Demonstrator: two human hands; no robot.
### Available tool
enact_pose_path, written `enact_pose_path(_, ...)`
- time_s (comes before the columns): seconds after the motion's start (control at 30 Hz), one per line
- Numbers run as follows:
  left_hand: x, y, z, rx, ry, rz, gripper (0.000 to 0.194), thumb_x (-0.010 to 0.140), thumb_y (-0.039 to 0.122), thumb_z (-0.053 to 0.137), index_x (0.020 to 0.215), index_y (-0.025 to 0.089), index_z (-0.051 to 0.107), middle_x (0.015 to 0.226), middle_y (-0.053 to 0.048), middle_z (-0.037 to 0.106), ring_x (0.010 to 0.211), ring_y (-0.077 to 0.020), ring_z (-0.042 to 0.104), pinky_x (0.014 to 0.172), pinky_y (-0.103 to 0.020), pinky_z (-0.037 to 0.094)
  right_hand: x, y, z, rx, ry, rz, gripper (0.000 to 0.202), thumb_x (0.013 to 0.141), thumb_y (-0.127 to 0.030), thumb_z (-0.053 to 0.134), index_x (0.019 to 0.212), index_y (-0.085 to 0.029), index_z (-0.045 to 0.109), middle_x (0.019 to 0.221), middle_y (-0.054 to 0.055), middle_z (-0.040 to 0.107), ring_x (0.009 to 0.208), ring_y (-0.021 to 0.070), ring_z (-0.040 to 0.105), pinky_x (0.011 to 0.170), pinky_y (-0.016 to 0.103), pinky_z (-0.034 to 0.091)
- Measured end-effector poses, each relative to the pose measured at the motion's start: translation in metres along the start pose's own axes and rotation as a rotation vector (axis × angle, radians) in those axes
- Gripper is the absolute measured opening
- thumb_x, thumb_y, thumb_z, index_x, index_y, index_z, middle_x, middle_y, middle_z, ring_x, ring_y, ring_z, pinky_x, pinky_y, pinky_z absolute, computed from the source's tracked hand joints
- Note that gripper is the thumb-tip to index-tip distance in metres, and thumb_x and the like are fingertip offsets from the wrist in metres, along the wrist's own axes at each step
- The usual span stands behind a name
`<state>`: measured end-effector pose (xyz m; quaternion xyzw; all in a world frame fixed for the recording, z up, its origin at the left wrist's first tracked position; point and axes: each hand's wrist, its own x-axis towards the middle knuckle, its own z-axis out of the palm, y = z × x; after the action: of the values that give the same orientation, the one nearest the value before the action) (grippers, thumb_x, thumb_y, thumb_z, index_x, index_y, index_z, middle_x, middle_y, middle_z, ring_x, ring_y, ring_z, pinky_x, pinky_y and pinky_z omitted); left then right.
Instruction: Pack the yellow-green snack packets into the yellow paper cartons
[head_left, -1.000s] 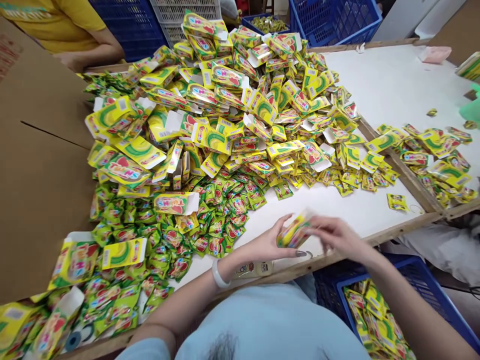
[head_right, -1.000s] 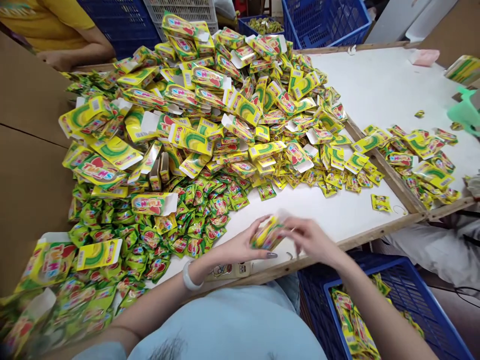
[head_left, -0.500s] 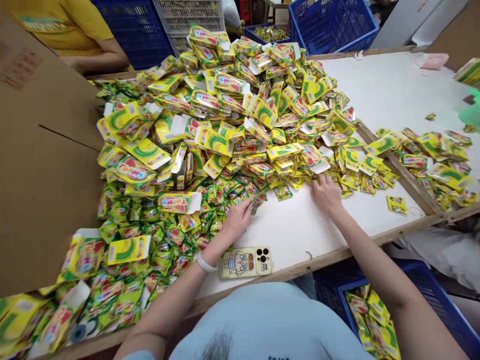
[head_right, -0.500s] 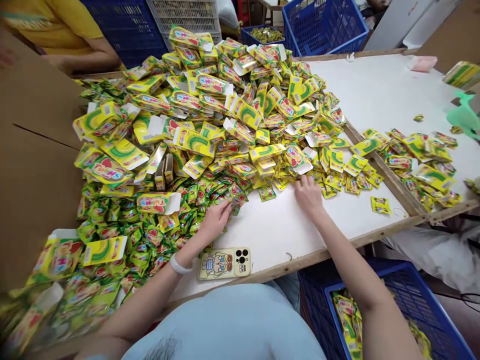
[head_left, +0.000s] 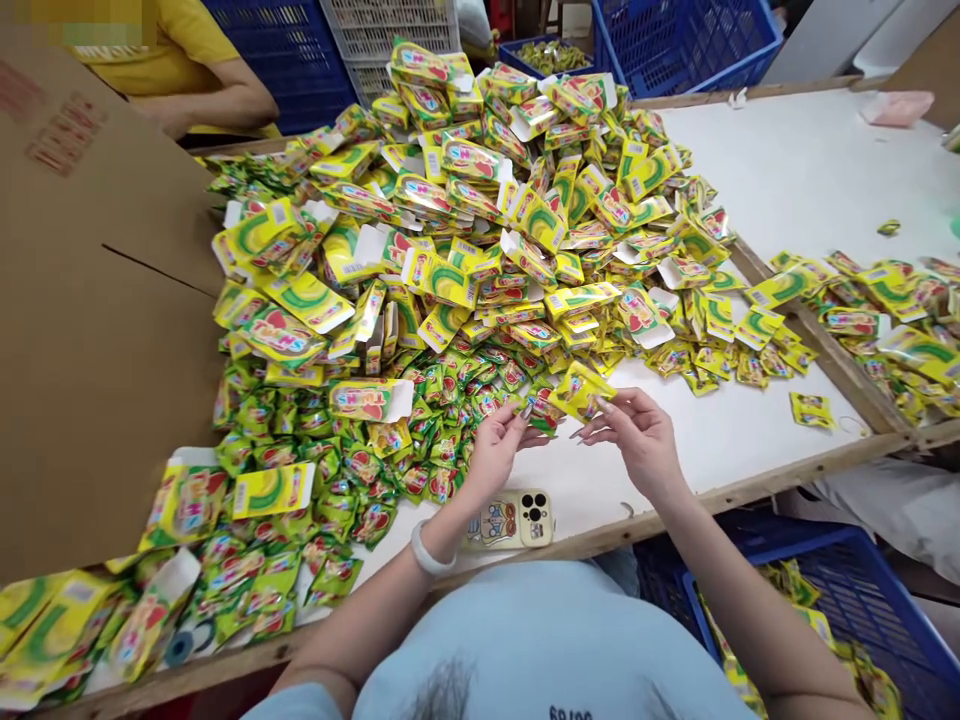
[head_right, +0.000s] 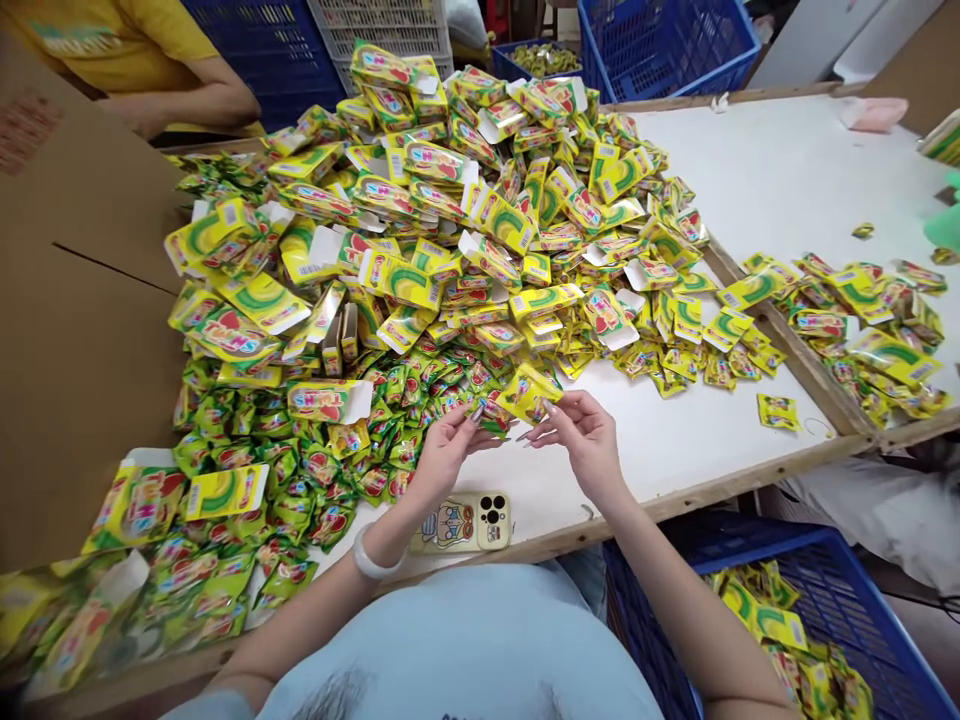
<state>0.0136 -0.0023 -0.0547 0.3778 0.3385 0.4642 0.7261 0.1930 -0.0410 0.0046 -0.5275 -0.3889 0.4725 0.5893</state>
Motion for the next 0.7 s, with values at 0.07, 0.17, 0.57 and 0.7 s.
enact_pose_path(0.07, -0.004, 0.0, 0.003, -0.034, 0.025, 0.021, 0.041, 0.079, 0.056, 0.074, 0.096, 0.019, 0.066, 0.093, -0.005, 0.075, 0.086, -0.0208, 0.072, 0.085, -0.039, 0.061, 0.0, 0.008, 0.002, 0.032, 0.085, -0.074, 0.034, 0.078, -0.043, 0.079, 0.088, -0.022, 0.055, 0.072, -0.004, 0.069, 0.059, 0.0161, 0.072, 0.056, 0.031, 0.063)
enact_pose_path(0.17, -0.007, 0.001, 0.009, -0.021, 0.022, 0.058, 0.038, 0.086, 0.055, 0.065, 0.102, 0.021, 0.066, 0.113, -0.008, 0.073, 0.106, -0.0234, 0.069, 0.093, -0.04, 0.057, -0.004, 0.018, 0.005, -0.003, 0.097, -0.1, 0.034, 0.079, -0.046, 0.076, 0.088, -0.023, 0.053, 0.074, -0.004, 0.069, 0.059, 0.0157, 0.071, 0.059, 0.033, 0.063)
enact_pose_path(0.57, -0.002, -0.039, 0.04, 0.186, -0.037, 0.181, 0.037, 0.091, 0.05, 0.061, 0.102, 0.016, 0.072, 0.1, -0.009, 0.074, 0.091, -0.0206, 0.067, 0.083, -0.034, 0.056, -0.026, 0.041, -0.003, -0.205, 0.204, -0.044, 0.033, 0.083, -0.052, 0.068, 0.093, -0.021, 0.063, 0.084, 0.005, 0.071, 0.058, 0.0159, 0.061, 0.048, 0.03, 0.054)
enact_pose_path(0.7, 0.045, -0.017, 0.032, 0.611, -0.256, 0.42, 0.031, 0.1, 0.034, 0.047, 0.117, 0.016, 0.067, 0.115, -0.013, 0.071, 0.106, -0.0228, 0.066, 0.093, -0.038, 0.055, -0.026, 0.032, -0.066, -0.512, 0.23, -0.151, 0.033, 0.083, -0.05, 0.071, 0.094, -0.019, 0.069, 0.09, 0.005, 0.071, 0.07, 0.0169, 0.066, 0.054, 0.028, 0.058)
